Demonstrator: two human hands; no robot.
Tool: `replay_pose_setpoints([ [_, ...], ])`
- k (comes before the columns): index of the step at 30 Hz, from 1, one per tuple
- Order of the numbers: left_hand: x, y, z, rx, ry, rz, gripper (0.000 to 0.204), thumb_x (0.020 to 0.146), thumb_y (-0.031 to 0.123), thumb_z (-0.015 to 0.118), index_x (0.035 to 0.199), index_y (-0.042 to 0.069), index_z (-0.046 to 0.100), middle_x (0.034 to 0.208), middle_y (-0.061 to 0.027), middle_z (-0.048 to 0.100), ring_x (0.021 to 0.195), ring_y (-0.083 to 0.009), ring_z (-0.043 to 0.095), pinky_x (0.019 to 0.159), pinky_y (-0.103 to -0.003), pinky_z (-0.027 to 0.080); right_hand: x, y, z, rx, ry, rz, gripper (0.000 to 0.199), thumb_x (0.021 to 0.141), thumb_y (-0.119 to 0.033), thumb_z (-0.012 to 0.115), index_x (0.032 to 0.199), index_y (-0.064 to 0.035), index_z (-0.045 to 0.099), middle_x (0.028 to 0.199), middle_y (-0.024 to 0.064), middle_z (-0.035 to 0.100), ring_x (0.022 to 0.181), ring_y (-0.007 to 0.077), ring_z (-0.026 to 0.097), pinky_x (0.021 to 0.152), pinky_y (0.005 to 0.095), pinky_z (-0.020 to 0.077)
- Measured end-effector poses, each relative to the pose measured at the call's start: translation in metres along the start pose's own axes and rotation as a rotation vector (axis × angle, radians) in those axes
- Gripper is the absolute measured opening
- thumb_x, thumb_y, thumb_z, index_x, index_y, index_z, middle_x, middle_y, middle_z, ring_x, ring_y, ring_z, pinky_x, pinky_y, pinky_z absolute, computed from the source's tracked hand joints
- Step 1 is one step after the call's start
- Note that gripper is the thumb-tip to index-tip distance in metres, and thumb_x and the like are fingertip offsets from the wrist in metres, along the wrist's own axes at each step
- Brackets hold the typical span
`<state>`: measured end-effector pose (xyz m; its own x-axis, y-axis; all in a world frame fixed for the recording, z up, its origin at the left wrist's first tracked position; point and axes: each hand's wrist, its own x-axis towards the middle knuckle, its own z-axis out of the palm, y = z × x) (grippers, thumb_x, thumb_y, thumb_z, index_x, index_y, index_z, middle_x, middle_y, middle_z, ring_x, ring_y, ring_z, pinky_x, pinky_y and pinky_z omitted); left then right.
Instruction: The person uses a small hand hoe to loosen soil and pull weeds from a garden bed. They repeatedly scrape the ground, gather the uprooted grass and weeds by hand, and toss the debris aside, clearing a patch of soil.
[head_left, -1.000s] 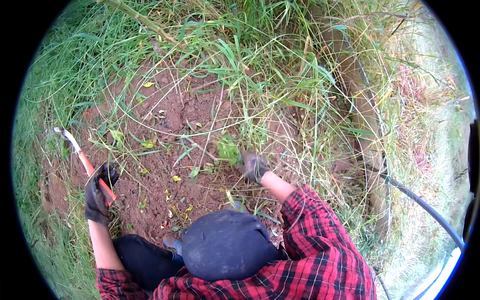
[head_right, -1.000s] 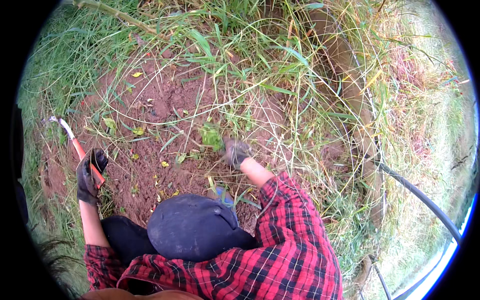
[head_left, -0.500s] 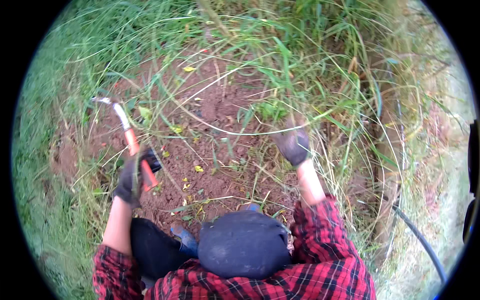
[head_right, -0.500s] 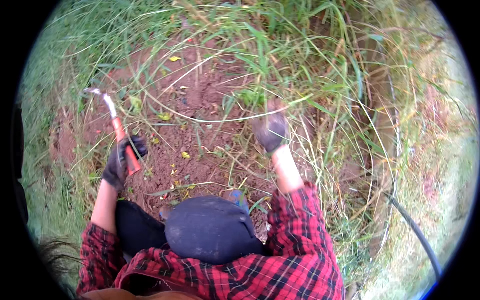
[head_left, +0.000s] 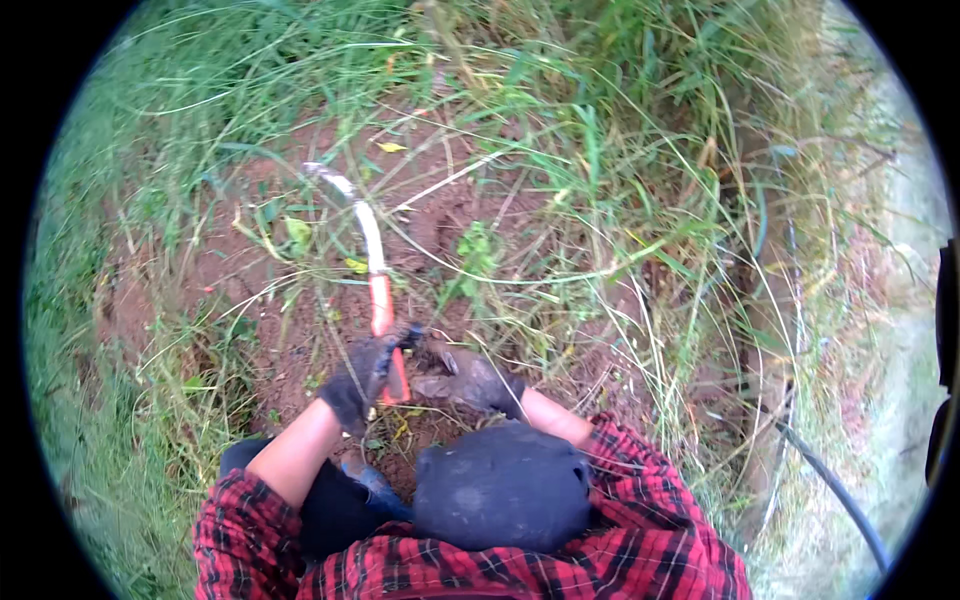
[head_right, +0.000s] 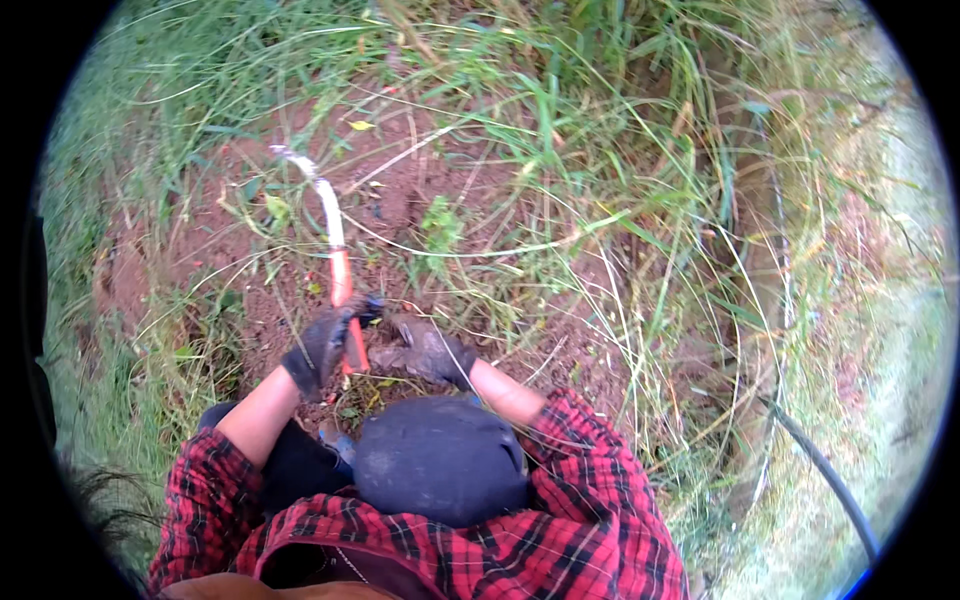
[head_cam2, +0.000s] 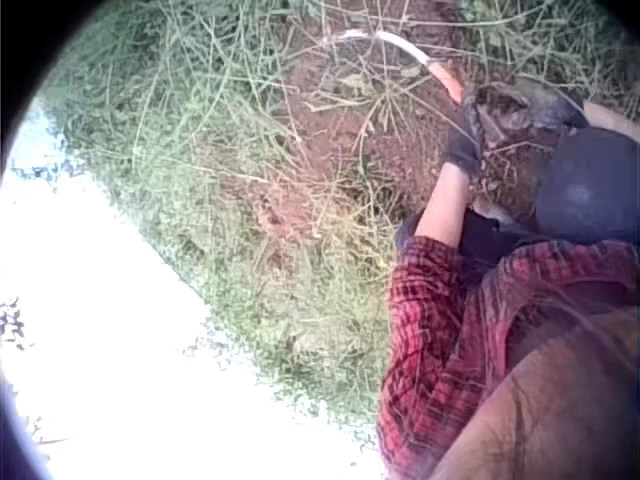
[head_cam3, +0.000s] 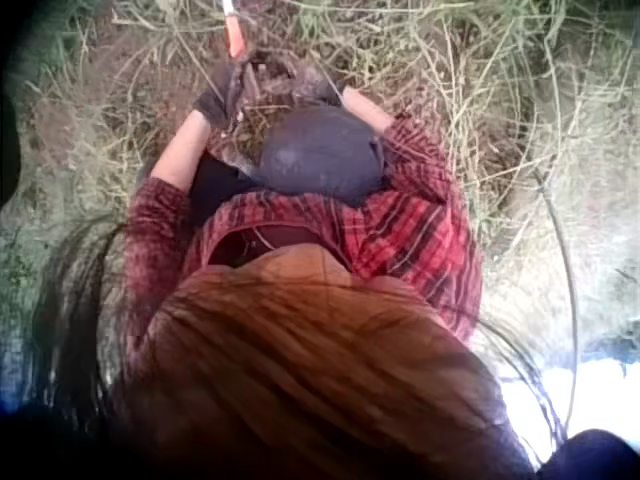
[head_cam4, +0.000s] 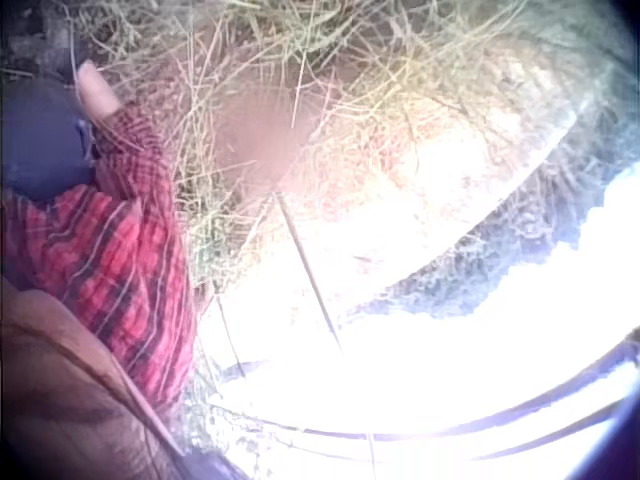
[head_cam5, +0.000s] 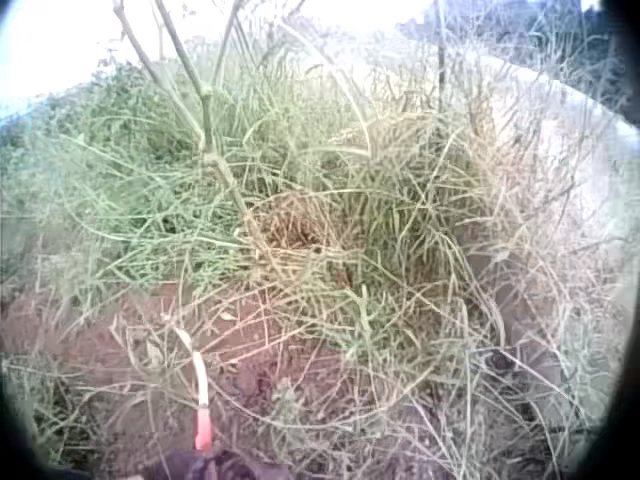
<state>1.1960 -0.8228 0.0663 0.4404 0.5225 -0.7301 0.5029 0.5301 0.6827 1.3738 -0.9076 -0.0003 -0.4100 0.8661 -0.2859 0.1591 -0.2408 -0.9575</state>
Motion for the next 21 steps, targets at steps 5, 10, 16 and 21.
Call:
replay_pose_setpoints([
  [5,0.017,-0.059,-0.052,-0.456,-0.027,0.111,0.041,0.094,0.031,0.042,0.117,-0.003,0.049,0.108,-0.0151,0.059,0.102,-0.0253,0.057,0.094,-0.037,0.042,-0.012,0.069,-0.064,-0.851,0.381,0.431,0.088,0.072,-0.038,0.069,0.138,-0.0039,0.023,0.142,0.0209,0.027,0.127,0.0357,0.035,0.104,0.0426,0.0311],
  [10,0.02,-0.051,-0.033,-0.452,-0.019,-0.027,0.039,0.093,0.025,0.046,0.116,-0.005,0.049,0.103,-0.0159,0.061,0.093,-0.0261,0.061,0.089,-0.037,0.046,-0.052,0.183,-0.155,-0.786,0.408,0.938,0.107,0.063,-0.034,0.075,0.143,-0.0114,0.007,0.139,0.0203,0.033,0.123,0.0347,0.04,0.1,0.0446,0.0356],
  [16,-0.003,-0.021,-0.029,-0.349,0.082,-0.093,0.035,0.092,0.021,0.048,0.114,-0.006,0.052,0.104,-0.0166,0.062,0.092,-0.0243,0.062,0.086,-0.035,0.048,-0.017,0.134,-0.181,-0.864,0.047,0.947,0.084,0.068,-0.03,0.071,0.137,-0.0172,0.026,0.119,0.0139,0.056,0.102,0.0318,0.058,0.086,0.0439,0.047],
  [21,-0.003,-0.02,-0.034,-0.4,0.035,-0.035,0.038,0.092,0.022,0.048,0.117,-0.006,0.049,0.107,-0.0169,0.06,0.094,-0.0241,0.061,0.088,-0.034,0.047,-0.046,0.161,-0.17,-0.784,0.103,0.922,0.064,0.074,-0.03,0.063,0.129,-0.0141,0.035,0.111,0.0135,0.058,0.095,0.0312,0.059,0.082,0.0429,0.0482],
])
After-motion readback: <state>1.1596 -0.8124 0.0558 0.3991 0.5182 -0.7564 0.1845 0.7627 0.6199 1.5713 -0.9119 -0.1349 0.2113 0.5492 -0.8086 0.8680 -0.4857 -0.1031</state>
